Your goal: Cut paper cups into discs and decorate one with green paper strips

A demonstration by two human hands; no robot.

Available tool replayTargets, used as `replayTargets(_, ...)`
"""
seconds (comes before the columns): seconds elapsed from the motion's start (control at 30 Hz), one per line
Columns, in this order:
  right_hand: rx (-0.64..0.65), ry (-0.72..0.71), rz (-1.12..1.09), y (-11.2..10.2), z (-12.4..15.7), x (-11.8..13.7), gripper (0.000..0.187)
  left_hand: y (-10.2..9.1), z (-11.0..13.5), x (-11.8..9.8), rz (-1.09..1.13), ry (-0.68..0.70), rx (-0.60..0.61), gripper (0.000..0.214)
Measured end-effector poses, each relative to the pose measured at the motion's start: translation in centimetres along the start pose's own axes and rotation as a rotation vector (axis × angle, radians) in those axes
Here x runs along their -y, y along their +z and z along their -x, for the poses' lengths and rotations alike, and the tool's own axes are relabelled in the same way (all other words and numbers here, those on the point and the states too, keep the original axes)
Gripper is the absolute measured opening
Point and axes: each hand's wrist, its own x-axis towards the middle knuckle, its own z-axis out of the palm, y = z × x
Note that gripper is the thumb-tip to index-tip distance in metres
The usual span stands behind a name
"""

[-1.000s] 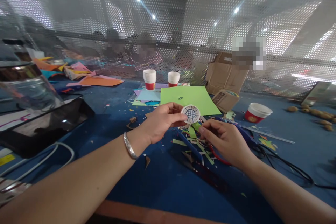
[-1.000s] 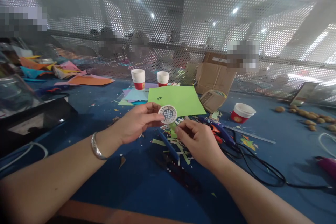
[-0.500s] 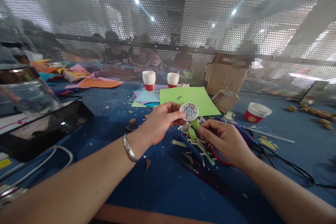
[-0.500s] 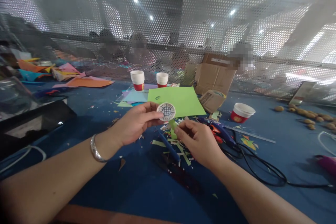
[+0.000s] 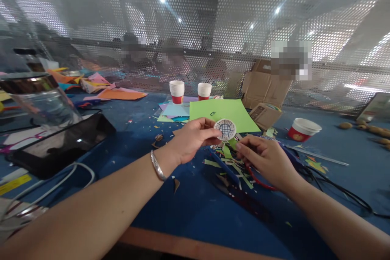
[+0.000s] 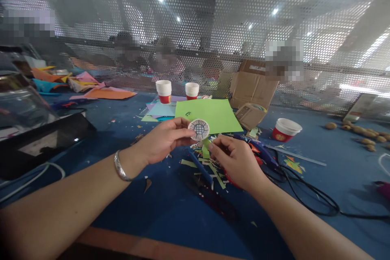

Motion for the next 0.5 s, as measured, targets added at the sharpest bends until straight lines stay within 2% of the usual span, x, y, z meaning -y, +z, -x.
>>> replayTargets(0.17, -0.02, -0.027, 0.028, -0.11, -0.07, 0.08, 0.033, 0.23, 0.33, -0.06, -0.02, -0.027, 0.096, 0.021)
replayTargets(0.3, -0.014, -0.015, 0.022, -0.16, 0.08, 0.04, 0.036, 0.16, 0.33, -0.22, -0.043, -0.015, 0.047, 0.016)
replayTargets(0.4, -0.012, -0.011, 0.017, -0.07, 0.09, 0.0, 0.035, -0.02, 0.21, -0.16, -0.104, -0.073, 0.056, 0.014)
replayTargets(0.5, -0.021, -0.013, 0.022, 0.04, -0.04, -0.02, 0.036, -0.26, 0.12, -0.12, -0.123, -0.049, 0.058, 0.012)
